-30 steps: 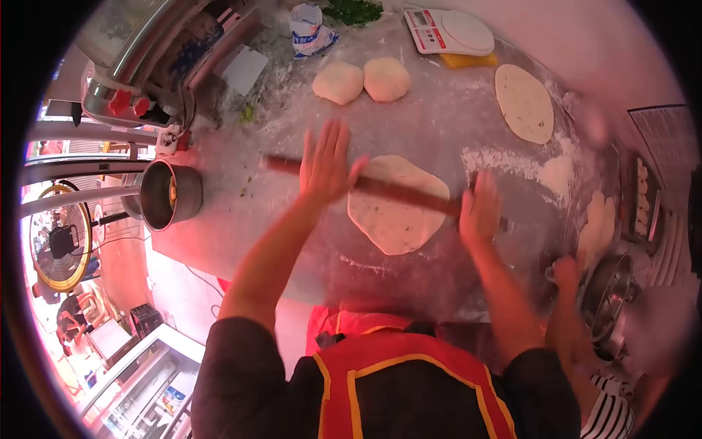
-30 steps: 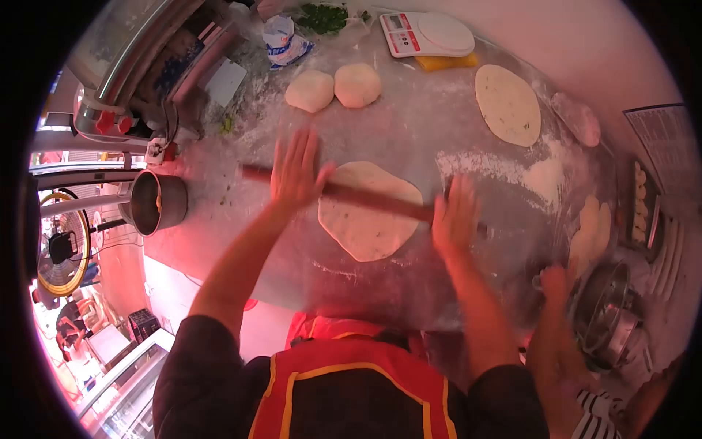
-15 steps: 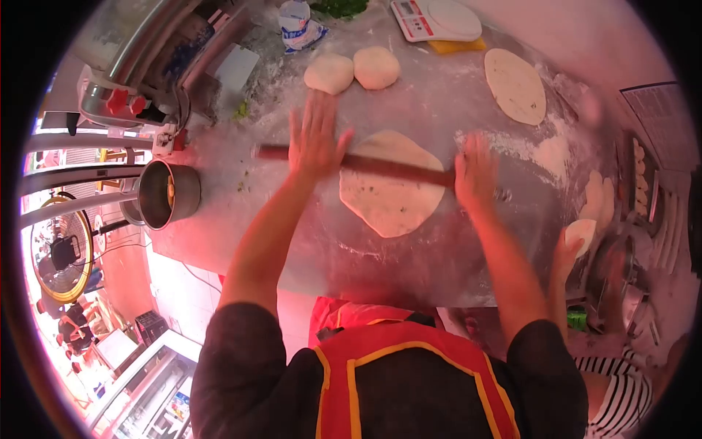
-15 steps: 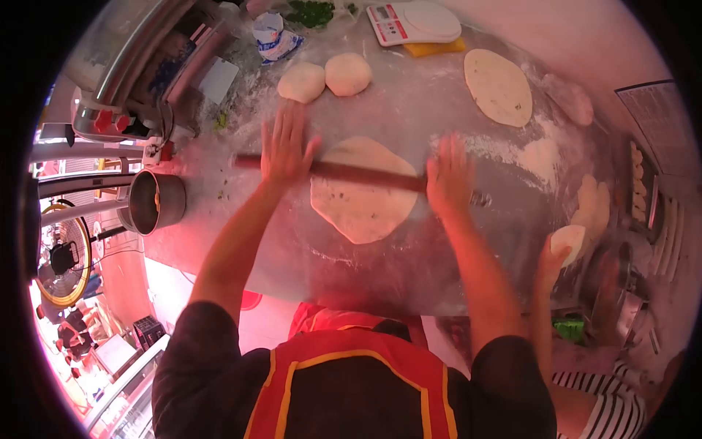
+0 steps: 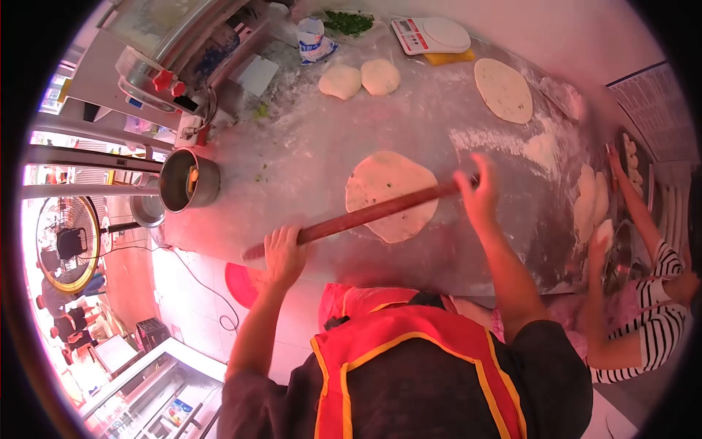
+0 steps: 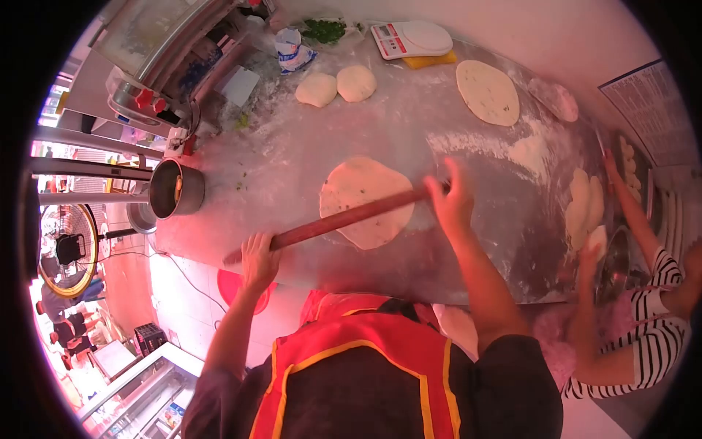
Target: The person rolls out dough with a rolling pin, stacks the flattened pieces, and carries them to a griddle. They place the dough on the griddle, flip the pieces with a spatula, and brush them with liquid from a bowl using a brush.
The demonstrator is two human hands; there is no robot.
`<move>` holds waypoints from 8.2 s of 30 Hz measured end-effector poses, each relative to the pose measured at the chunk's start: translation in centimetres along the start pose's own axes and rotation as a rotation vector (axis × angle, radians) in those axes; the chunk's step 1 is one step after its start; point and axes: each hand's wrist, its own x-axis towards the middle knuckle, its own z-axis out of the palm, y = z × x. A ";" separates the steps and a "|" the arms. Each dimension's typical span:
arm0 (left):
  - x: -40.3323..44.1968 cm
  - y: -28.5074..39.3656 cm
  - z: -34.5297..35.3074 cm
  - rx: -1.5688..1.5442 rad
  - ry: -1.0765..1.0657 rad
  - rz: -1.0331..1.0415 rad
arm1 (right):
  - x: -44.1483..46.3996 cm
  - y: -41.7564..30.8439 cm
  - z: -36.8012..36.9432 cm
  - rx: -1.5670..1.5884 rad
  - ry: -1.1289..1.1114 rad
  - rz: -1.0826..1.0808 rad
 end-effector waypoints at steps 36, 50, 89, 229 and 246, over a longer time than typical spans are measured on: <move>19.0 16.0 15.0 -0.138 -0.010 0.719 | -3.0 9.3 1.7 -0.008 -0.119 -0.188; 6.2 -0.9 5.5 0.237 0.210 -0.266 | -5.9 1.3 7.5 -0.250 -0.349 -0.380; -12.8 2.9 1.6 -0.177 -0.262 -0.692 | 4.2 -9.7 16.6 -0.163 -0.547 -0.890; 4.9 1.5 7.1 0.014 0.051 -0.191 | 3.0 3.3 5.6 -0.324 -0.352 -0.603; -10.7 8.3 5.2 -0.126 0.116 -0.359 | 2.2 4.7 3.1 -0.351 -0.581 -0.866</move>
